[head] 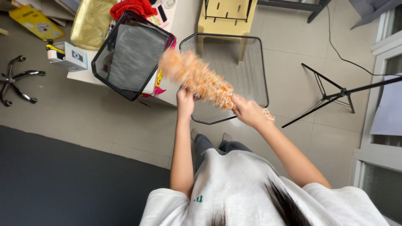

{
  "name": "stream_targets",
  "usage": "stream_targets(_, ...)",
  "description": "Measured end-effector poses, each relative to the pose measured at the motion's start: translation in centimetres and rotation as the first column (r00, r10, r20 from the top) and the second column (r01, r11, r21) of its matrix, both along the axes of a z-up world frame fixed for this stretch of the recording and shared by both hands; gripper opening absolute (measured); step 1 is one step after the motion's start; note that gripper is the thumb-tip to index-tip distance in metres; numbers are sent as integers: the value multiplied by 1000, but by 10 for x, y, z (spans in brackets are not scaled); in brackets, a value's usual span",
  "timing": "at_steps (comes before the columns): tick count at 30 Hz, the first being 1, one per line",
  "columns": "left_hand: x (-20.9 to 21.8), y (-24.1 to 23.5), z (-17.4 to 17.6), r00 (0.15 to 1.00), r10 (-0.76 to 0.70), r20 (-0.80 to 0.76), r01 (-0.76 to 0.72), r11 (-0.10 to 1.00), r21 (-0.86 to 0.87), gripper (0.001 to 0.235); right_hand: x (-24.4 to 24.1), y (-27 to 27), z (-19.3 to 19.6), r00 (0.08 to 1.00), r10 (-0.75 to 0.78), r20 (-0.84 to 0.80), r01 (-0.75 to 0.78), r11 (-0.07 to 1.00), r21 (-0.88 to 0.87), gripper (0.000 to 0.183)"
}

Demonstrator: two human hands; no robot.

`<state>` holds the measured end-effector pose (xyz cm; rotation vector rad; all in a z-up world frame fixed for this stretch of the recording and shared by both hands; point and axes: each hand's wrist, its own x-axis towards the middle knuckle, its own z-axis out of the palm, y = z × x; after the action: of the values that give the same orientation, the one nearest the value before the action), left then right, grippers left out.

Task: The person cleans a plastic organizer with a duster, then sprays a red cloth with a cleaning solution. They wipe down a black tripod stand and a mesh tray using the red cloth and duster.

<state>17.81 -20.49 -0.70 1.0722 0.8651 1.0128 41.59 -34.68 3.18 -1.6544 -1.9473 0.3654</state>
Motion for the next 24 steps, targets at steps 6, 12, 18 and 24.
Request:
stream_targets(6, -15, -9, 111, 991, -135, -24, 135, 991, -9, 42, 73, -2, -26, 913, -346, -215, 353, 936, -3, 42)
stream_targets(12, -7, -4, 108, 998, -64, -20, 64, 998, -5, 43, 35, -14, -44, 939, -298, -169, 311, 949, 54, 33)
stream_targets(18, -31, -9, 121, 996, -73, -48, 74, 997, 31, 42, 57, -14, -57, 874, -425, -235, 422, 904, -63, 36)
stream_targets(24, -51, -13, 127, 999, 20, -38, -17, 998, 59, 43, 39, -12, -60, 915, -295, -277, 335, 936, 108, 46)
